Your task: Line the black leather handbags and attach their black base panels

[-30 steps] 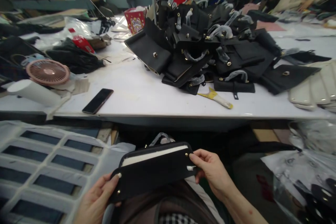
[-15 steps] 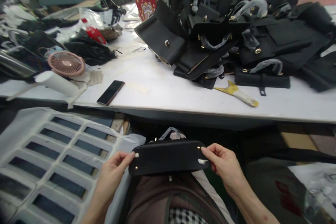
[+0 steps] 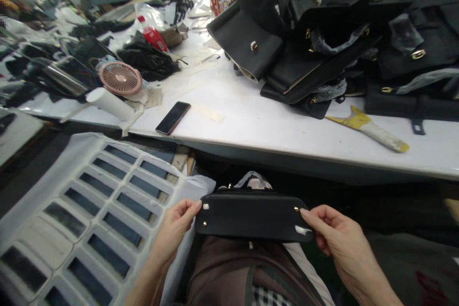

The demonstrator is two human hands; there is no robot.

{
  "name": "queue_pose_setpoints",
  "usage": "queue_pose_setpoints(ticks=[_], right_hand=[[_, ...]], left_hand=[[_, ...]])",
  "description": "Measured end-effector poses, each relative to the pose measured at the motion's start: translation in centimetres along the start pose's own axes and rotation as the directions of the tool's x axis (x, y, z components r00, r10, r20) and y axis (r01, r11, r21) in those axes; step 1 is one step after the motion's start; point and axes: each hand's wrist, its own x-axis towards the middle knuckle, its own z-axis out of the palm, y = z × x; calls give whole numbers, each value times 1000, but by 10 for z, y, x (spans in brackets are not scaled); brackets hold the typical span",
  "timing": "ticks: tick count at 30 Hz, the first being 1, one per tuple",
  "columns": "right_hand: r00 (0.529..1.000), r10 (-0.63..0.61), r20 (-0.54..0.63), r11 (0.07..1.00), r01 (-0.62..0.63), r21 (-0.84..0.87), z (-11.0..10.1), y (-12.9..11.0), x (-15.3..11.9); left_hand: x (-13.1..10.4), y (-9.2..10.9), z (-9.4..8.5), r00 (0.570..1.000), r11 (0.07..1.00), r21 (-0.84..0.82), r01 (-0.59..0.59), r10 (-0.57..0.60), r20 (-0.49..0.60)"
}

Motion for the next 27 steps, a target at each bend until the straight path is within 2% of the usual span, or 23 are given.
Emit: queue_pose_setpoints(ticks=[7,17,23,27], right_hand=[[1000,-6,13,1000,6,15,-2,0,-1],[1000,-11,18,998,10,59,0,0,1],[1000,-25,17,998,24,62,1,0,1],[999,-17,32,999,15,49,2,-1,2]], left_hand=[[0,-7,-6,998,998,37,-54,52,41],[4,-4,-3,999,999,22,-24,24,31],[3,-4,-1,999,999,45,-24,25,-20],[5,-3,-1,1000,1000,31,-3,3,11]])
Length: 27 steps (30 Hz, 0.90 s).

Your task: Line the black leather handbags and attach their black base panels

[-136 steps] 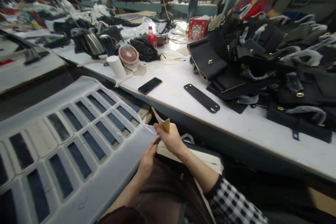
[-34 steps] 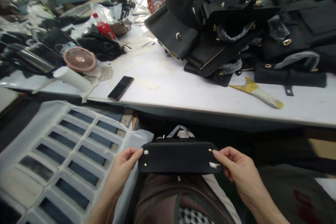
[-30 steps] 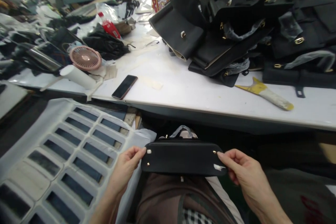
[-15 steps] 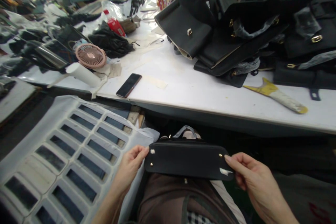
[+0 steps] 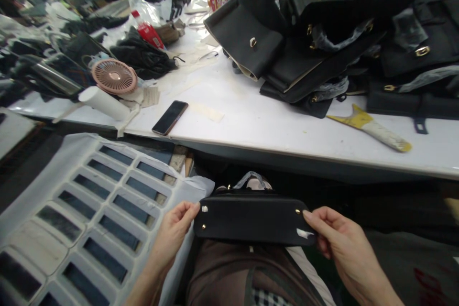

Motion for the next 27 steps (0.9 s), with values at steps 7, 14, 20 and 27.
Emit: queue_pose_setpoints(ticks=[7,14,20,27], right_hand=[[998,-56,6,998,56,-14,7,-8,-6],[994,-108,-18,994,108,-20,10,-13,-6],[990,-136,-32,991,135,-12,10,-9,-8],[988,-141,-60,990,140,-12,13,-11,-8]], left_hand=[[1,-2,-3,1000,997,73,10,-12,22],[6,-7,-9,998,982,187,-1,-12,67],[3,-4,-10,996,977,214,-1,-18,86],[1,-8,-7,999,979,201,-5,-5,47]])
